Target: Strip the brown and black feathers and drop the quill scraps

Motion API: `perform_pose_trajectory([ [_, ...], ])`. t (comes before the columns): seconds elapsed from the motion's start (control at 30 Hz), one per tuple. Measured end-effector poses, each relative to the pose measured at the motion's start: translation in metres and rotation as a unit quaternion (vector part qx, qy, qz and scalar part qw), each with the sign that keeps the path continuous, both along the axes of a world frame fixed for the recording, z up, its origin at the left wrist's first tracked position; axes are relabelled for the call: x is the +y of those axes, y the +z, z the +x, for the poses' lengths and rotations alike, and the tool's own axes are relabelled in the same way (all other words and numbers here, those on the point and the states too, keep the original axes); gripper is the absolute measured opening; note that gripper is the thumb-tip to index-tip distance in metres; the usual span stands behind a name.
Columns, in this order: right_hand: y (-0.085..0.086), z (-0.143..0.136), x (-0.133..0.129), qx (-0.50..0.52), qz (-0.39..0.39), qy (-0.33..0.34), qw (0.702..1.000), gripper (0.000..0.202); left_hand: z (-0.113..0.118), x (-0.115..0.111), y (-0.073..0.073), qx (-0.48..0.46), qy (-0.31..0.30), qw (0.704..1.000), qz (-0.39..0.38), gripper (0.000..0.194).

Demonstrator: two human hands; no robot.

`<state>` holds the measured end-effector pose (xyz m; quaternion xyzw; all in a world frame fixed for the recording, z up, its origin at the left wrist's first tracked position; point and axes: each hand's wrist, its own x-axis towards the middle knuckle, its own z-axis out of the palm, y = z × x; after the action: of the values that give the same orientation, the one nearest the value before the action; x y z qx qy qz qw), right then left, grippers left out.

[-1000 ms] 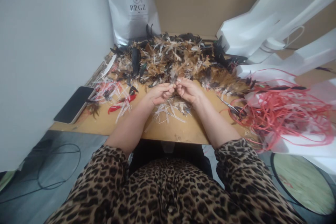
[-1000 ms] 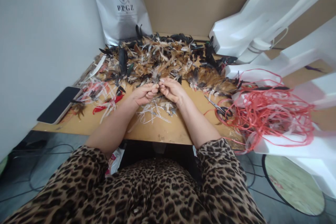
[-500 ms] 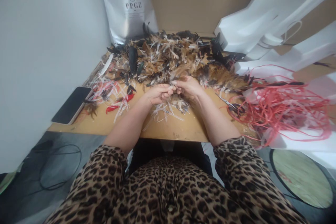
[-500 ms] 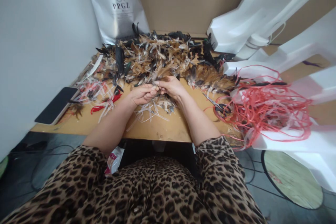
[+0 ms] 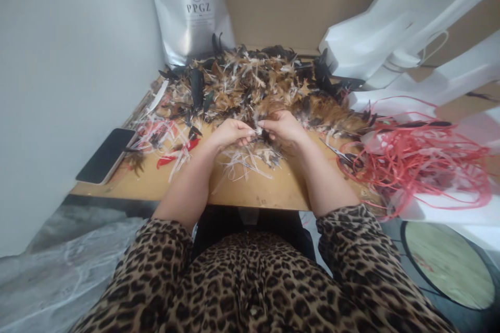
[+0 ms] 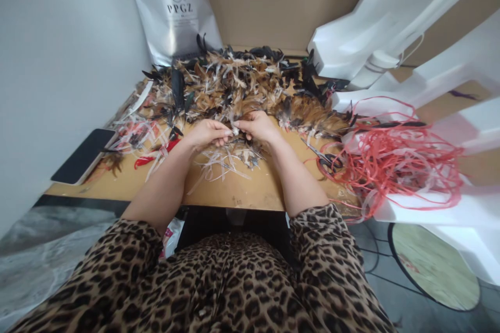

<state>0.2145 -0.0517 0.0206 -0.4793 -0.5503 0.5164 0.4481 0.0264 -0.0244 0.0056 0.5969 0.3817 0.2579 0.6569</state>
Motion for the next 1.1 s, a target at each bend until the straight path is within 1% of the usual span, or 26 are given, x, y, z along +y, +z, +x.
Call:
perform_pose_trajectory([
  [0.07, 0.001, 0.001, 0.0, -0.04, -0.005, -0.007, 0.999, 0.034, -0.001, 0.001, 0.0, -0.011, 0.014, 1.0, -0.011, 0.024],
  [0.13, 0.003, 0.0, -0.001, -0.051, -0.011, -0.013, 0.999, 0.034, 0.0, 0.001, 0.0, -0.039, 0.033, 0.999, -0.018, 0.027],
  [0.27, 0.004, -0.004, -0.004, -0.03, -0.024, -0.022, 0.999, 0.032, 0.005, -0.001, -0.002, -0.082, 0.059, 0.995, 0.007, 0.032],
  [0.43, 0.0, -0.006, -0.002, 0.015, -0.06, -0.034, 0.998, 0.031, 0.013, -0.005, -0.005, -0.1, 0.061, 0.992, 0.054, 0.032],
  [0.57, -0.003, -0.005, 0.001, 0.067, -0.093, -0.025, 0.993, 0.036, 0.017, -0.007, -0.007, -0.12, 0.071, 0.987, 0.082, 0.028],
  [0.7, -0.004, -0.007, 0.001, 0.091, -0.108, -0.006, 0.99, 0.036, 0.019, -0.008, -0.007, -0.155, 0.085, 0.98, 0.092, 0.023],
  [0.83, -0.008, -0.008, 0.002, 0.097, -0.134, 0.011, 0.986, 0.034, 0.019, -0.01, -0.005, -0.12, 0.071, 0.987, 0.074, 0.028],
  [0.97, -0.015, -0.006, 0.006, 0.092, -0.16, 0.014, 0.983, 0.029, 0.016, -0.01, -0.003, -0.075, 0.048, 0.991, 0.098, 0.029],
  [1.1, -0.019, -0.006, 0.008, 0.101, -0.168, 0.022, 0.98, 0.033, 0.016, -0.008, -0.002, -0.048, 0.041, 0.994, 0.086, 0.026],
])
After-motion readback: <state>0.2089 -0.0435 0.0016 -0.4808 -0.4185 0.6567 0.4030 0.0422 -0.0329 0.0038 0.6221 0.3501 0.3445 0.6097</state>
